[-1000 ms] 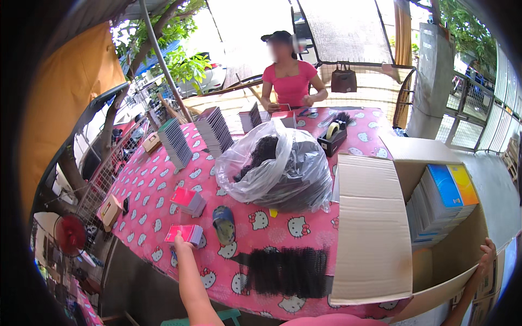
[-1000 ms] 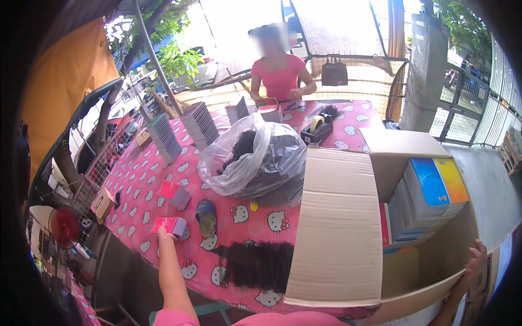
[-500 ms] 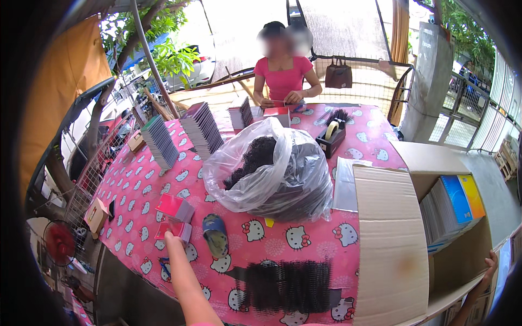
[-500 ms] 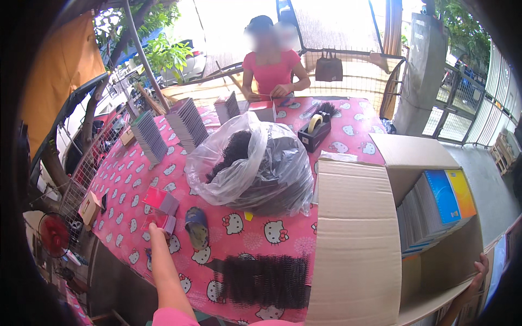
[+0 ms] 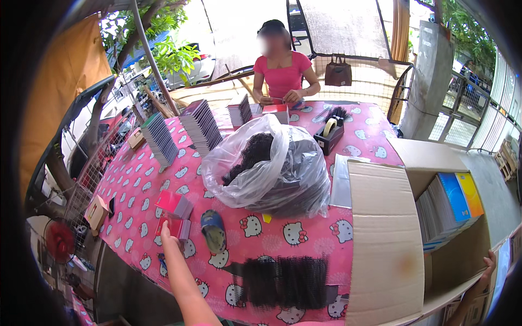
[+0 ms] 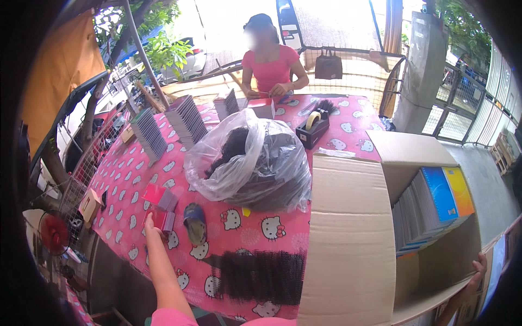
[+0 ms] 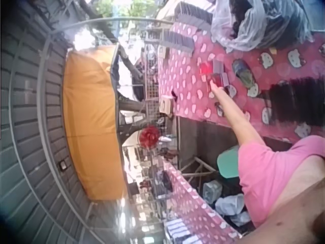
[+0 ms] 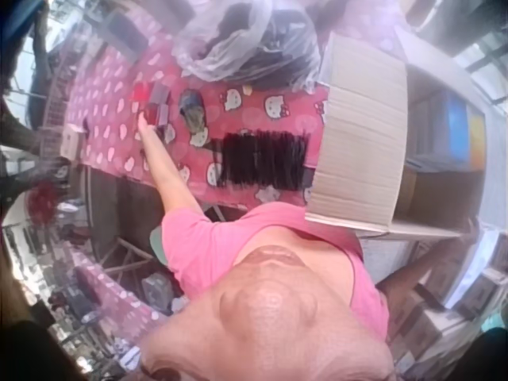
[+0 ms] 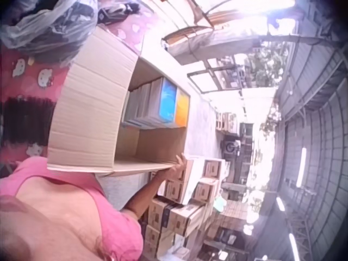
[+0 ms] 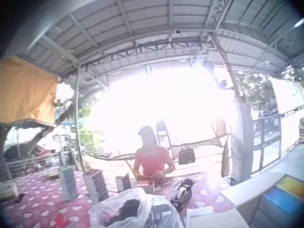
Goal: The person takes notebooks out of a cardboard box and stacks them on a table, then uses a blue handheld tape dispenser to apply tape to the spiral bindings of individual notebooks.
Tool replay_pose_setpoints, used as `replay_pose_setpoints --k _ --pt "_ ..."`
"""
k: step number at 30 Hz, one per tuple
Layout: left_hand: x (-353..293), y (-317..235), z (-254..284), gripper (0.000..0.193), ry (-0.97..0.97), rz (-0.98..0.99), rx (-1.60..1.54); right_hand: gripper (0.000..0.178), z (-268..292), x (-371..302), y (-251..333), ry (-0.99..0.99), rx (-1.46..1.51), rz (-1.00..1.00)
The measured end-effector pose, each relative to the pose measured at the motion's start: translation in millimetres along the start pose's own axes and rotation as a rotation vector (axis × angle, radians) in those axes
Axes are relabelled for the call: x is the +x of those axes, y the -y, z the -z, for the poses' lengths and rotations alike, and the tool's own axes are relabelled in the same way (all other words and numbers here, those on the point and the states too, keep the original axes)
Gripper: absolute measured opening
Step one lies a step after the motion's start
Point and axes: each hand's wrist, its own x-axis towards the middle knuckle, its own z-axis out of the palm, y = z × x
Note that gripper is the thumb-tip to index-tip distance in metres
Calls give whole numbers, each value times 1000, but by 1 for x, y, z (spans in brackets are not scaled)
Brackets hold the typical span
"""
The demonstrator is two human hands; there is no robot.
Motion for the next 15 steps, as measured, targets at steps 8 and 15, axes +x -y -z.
replay_pose_setpoints --k 8,15 --pt "-92 -32 24 95 -161 -47 111 38 -11 2 17 -24 -44 68" --pt "-202 -67 73 52 8 -313 -328 50 -7 2 8 53 -320 126"
